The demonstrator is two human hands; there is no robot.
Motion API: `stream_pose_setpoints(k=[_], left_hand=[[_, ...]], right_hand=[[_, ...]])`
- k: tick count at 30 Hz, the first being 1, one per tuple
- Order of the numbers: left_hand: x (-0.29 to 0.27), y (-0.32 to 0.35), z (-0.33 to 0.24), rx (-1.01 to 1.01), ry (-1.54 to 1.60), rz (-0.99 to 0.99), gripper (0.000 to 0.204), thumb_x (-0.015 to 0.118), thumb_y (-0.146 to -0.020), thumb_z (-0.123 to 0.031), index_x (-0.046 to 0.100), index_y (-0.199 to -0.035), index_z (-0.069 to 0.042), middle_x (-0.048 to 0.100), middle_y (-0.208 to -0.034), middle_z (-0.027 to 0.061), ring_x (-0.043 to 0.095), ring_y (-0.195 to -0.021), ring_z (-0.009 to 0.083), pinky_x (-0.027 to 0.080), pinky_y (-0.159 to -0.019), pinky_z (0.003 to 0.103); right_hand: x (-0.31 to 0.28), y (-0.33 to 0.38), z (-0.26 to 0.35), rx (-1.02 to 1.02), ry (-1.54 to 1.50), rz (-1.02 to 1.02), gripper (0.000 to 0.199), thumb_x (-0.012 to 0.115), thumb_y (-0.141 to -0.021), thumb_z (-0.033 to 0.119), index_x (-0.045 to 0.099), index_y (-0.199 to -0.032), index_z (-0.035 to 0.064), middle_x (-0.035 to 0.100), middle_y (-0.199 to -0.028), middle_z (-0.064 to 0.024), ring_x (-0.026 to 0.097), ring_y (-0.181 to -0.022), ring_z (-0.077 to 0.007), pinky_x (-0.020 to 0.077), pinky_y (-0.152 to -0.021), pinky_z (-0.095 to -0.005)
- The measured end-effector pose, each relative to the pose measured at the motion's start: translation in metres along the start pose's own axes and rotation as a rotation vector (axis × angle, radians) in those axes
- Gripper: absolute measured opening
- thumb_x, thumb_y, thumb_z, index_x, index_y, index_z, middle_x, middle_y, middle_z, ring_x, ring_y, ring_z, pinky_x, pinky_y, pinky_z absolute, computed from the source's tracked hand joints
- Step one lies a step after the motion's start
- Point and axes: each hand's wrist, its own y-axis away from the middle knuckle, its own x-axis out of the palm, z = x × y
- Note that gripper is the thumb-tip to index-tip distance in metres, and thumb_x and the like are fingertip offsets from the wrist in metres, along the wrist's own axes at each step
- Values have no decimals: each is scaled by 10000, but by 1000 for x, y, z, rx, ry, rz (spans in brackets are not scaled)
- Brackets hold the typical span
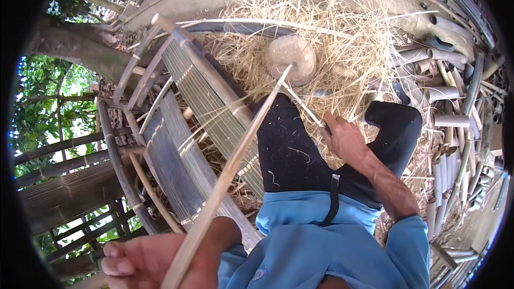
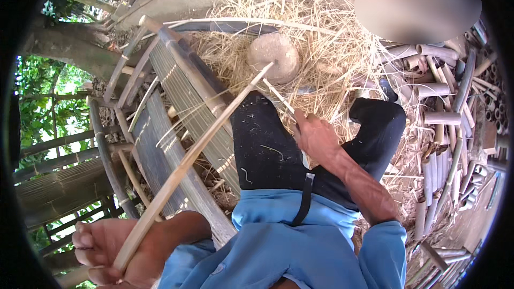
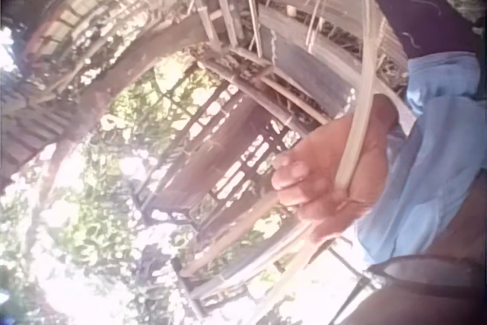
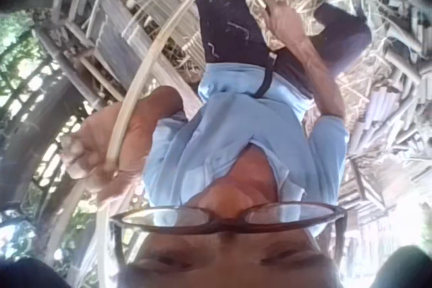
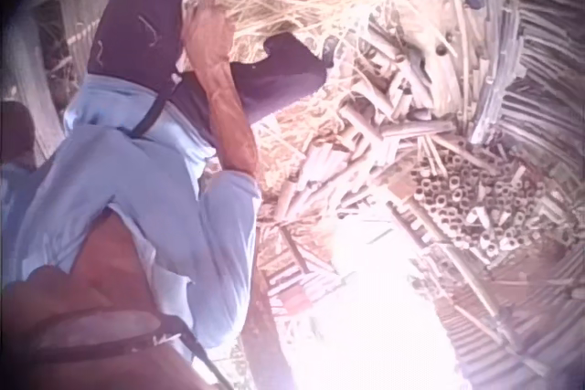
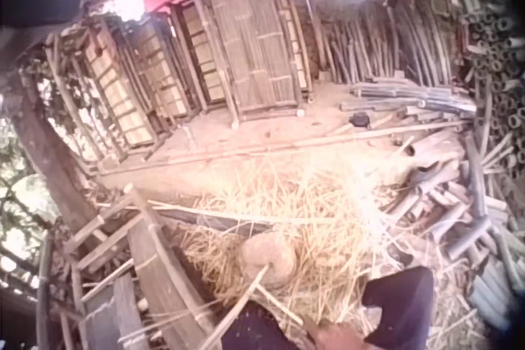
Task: The person shaves a long bamboo strip using a knife, drawing the tool toward them to thin the material.
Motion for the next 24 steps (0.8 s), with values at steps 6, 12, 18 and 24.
stream_pose_setpoints(k=[6,12,18,24], left_hand=[[-65,65,57,-439,53,410,643,390,-982,-710,453,-730,-122,375,-669,31,441,-566,205,346,-608,385],[-51,91,89,-600,197,426,632,384,-987,-694,429,-780,-98,389,-672,19,425,-447,149,309,-427,278],[-36,85,98,-663,321,449,514,436,-967,-591,386,-732,-138,382,-625,-12,379,-398,94,270,-374,238],[-27,92,106,-554,276,452,413,481,-940,-482,386,-719,-147,368,-599,-29,341,-390,77,261,-377,235]], right_hand=[[1,-27,6,90,-220,104,345,682,-914,207,530,-1167,28,684,-905,-249,688,-765,-450,566,-730,-515],[20,-83,-25,-24,-342,-35,341,682,-925,192,578,-1219,53,668,-859,-211,686,-747,-403,564,-647,-479],[-9,-85,46,-273,-355,-52,394,756,-889,212,594,-1144,-41,657,-814,-157,686,-657,-290,543,-516,-373],[-12,-87,50,-395,-405,-61,291,724,-889,245,543,-939,23,567,-737,-126,630,-564,-264,511,-438,-370]])
